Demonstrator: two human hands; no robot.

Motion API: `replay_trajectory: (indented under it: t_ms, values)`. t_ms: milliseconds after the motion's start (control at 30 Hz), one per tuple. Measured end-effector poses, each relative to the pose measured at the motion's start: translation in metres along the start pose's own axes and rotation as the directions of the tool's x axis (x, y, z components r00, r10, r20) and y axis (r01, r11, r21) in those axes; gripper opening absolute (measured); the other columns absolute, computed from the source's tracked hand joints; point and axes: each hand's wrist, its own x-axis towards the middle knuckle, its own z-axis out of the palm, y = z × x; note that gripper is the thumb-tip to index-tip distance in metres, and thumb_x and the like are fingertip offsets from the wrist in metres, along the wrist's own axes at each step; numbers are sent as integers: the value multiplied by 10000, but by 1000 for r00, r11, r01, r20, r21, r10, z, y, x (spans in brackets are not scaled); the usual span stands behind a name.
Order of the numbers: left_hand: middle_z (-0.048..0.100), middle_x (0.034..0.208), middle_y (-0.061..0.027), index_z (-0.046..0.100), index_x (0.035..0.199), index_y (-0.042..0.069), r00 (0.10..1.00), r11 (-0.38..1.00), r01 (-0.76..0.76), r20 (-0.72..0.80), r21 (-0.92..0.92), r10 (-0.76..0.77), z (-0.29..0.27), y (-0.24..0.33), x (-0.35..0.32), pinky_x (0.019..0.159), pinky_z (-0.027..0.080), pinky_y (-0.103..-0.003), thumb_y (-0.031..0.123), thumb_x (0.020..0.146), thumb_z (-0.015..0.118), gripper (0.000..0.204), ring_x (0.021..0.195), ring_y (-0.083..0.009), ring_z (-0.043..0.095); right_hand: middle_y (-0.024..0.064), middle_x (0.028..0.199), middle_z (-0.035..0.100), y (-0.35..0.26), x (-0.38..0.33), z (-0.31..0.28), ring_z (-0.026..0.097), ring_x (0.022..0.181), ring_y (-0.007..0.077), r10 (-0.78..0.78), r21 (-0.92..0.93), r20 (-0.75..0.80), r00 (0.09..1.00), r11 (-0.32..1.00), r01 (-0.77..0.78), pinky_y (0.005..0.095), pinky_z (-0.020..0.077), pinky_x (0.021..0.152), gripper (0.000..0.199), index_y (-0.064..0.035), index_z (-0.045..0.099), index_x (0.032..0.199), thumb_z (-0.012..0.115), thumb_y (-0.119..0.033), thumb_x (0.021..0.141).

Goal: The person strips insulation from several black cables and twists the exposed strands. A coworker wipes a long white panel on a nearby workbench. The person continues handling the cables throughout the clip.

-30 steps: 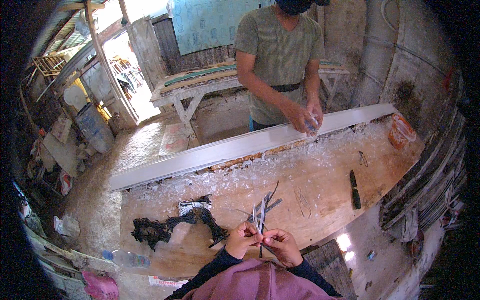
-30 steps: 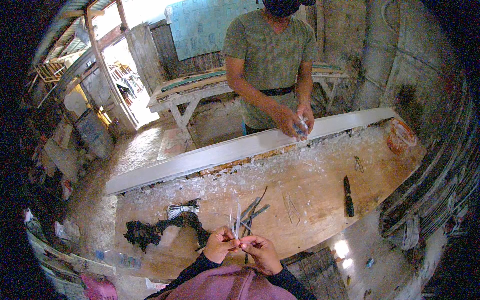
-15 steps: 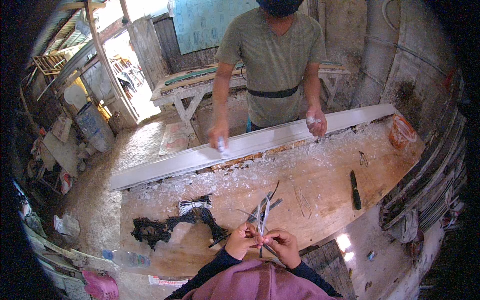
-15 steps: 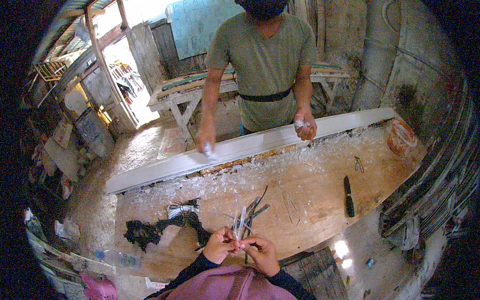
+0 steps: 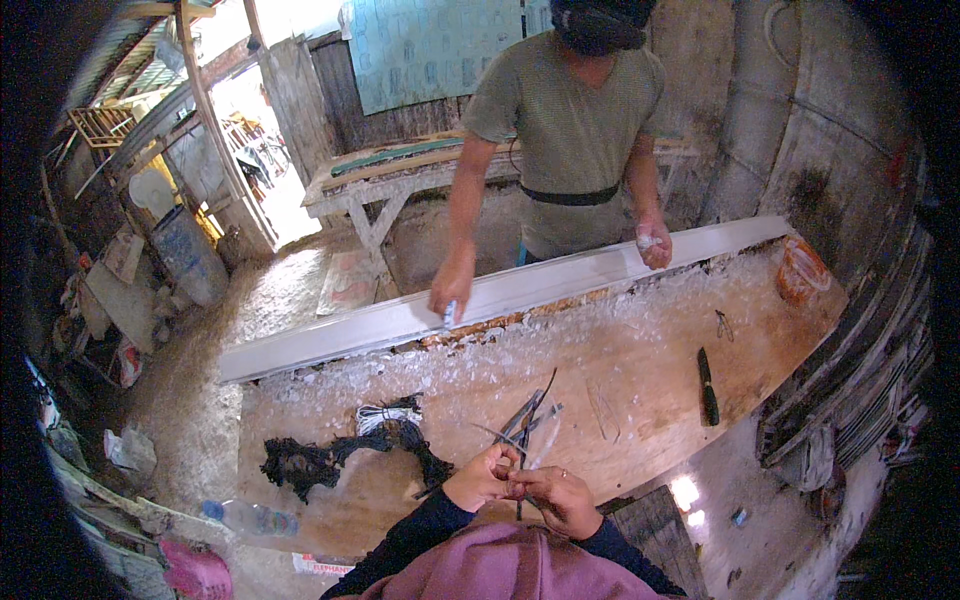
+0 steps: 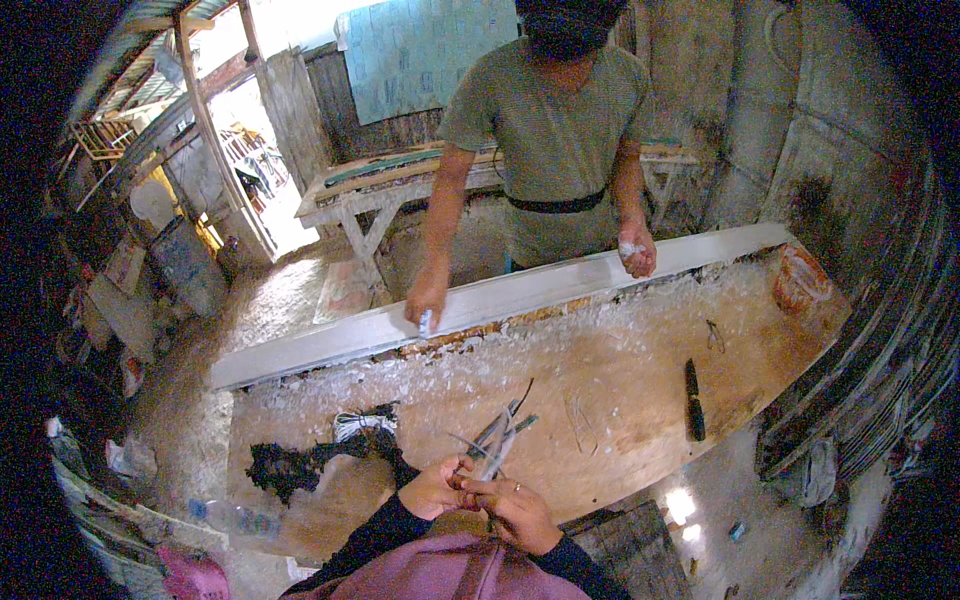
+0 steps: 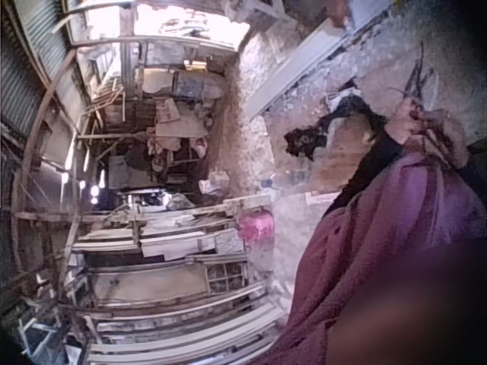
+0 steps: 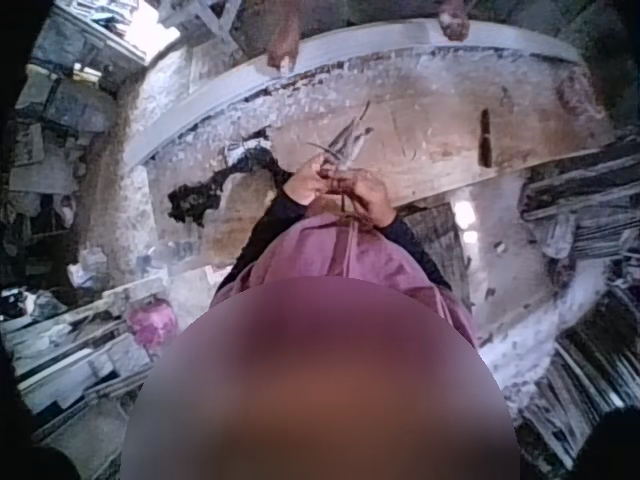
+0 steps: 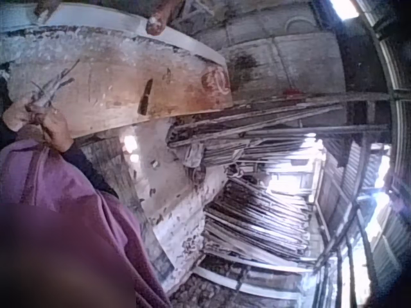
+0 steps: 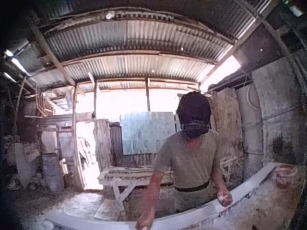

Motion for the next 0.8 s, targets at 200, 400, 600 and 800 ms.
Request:
replay_trajectory:
  t_ms: [200, 400, 600, 800]
  values:
    - [590, 809, -103, 320, 1140, 99, 998, 994, -38, -42, 100, 43, -2, -3, 2, 657, 480, -268, 8, 702, 674, 571, 775, -184, 592, 141, 974, 560, -1, -7, 3, 566, 863, 308, 56, -74, -74, 996, 995, -61, 349, 470, 727, 372, -54, 549, 988, 582, 16, 625]
    - [589, 817, -94, 302, 1186, 101, 970, 970, -202, -109, 133, 217, 16, -10, -1, 673, 462, -248, -22, 703, 660, 614, 769, -160, 583, 150, 919, 564, -4, -7, 4, 569, 833, 310, 150, -47, -190, 970, 986, -161, 337, 473, 703, 327, -41, 548, 958, 566, 59, 647]
    - [599, 843, -73, 460, 1022, 63, 731, 455, -428, 3, 781, 683, 30, -16, 1, 755, 444, -294, -5, 693, 643, 383, 824, -191, 579, 103, 831, 583, -8, -5, 12, 582, 750, 203, 465, 241, -304, 831, 882, -406, 293, 465, 682, 169, -22, 546, 891, 562, 32, 732]
    - [604, 868, -80, 549, 940, 81, 578, -62, -380, 289, 923, 763, 40, -6, 0, 761, 445, -336, 23, 675, 649, 290, 803, -240, 580, 49, 774, 582, -5, 0, 16, 559, 697, 120, 709, 748, -173, 683, 546, -377, 223, 451, 626, 89, -19, 553, 857, 561, -102, 827]
